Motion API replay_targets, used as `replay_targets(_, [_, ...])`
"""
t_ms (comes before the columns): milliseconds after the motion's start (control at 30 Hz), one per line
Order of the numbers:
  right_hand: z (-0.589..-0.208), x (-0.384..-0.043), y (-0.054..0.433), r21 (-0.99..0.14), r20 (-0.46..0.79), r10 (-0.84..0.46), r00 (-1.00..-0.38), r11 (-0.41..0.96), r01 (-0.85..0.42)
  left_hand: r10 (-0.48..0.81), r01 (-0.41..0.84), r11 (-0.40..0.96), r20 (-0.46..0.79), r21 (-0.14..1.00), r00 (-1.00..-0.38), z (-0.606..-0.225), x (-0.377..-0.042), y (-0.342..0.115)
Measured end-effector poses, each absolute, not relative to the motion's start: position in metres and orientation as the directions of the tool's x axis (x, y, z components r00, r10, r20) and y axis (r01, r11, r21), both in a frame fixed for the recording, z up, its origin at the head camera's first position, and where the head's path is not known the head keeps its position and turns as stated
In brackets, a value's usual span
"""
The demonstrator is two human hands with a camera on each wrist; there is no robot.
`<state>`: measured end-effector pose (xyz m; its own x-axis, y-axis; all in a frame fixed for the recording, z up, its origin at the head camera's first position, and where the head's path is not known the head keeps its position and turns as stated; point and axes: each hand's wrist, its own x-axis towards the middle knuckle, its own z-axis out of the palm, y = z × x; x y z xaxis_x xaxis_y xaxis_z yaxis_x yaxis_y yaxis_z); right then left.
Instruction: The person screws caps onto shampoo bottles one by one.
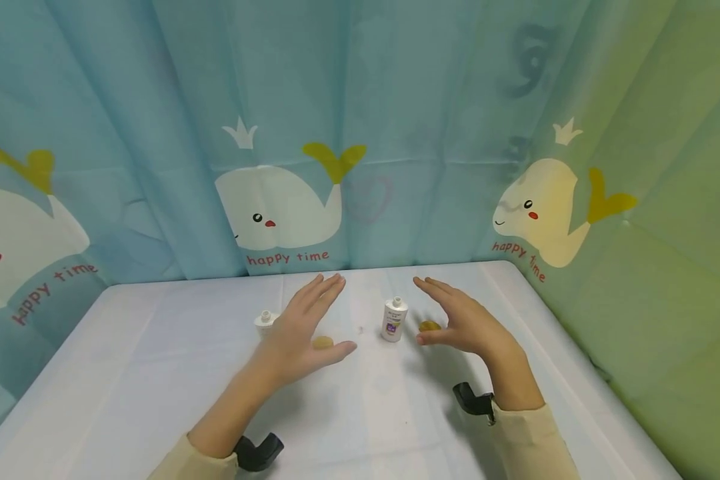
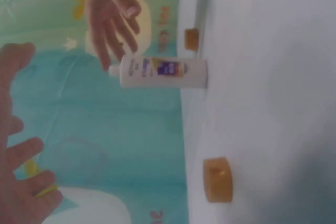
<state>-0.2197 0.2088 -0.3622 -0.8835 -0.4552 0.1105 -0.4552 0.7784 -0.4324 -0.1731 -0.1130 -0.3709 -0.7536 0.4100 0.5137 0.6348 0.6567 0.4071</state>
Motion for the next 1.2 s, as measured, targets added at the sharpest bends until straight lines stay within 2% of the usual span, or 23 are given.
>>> replay_targets(100, [-0.364, -0.221, 0.209, -0.422, 0.11, -0.453, -0.885, 0.785, -0.454, 0.404, 0.603, 0.662, 0.466, 0.445, -0.787, -0.373, -0.175, -0.107])
replay_targets(367, [-0.368, -0.224, 0.209, -0.421, 0.076, -0.439, -0.895, 0.8, -0.428, 0.424, 0.607, 0.618, 0.438, 0.5, -0.793, -0.38, -0.184, -0.095])
replay_targets(733, [-0.376, -0.23, 0.21, -0.43, 0.086, -0.471, -0.878, 0.777, -0.459, 0.425, 0.524, 0.602, 0.314, 0.603, -0.849, -0.391, -0.198, -0.083])
replay_targets(1200, [-0.391, -0.236, 0.214, -0.45, 0.055, -0.467, -0.882, 0.777, -0.44, 0.455, 0.499, 0.574, 0.253, 0.65, -0.854, -0.407, -0.212, -0.066])
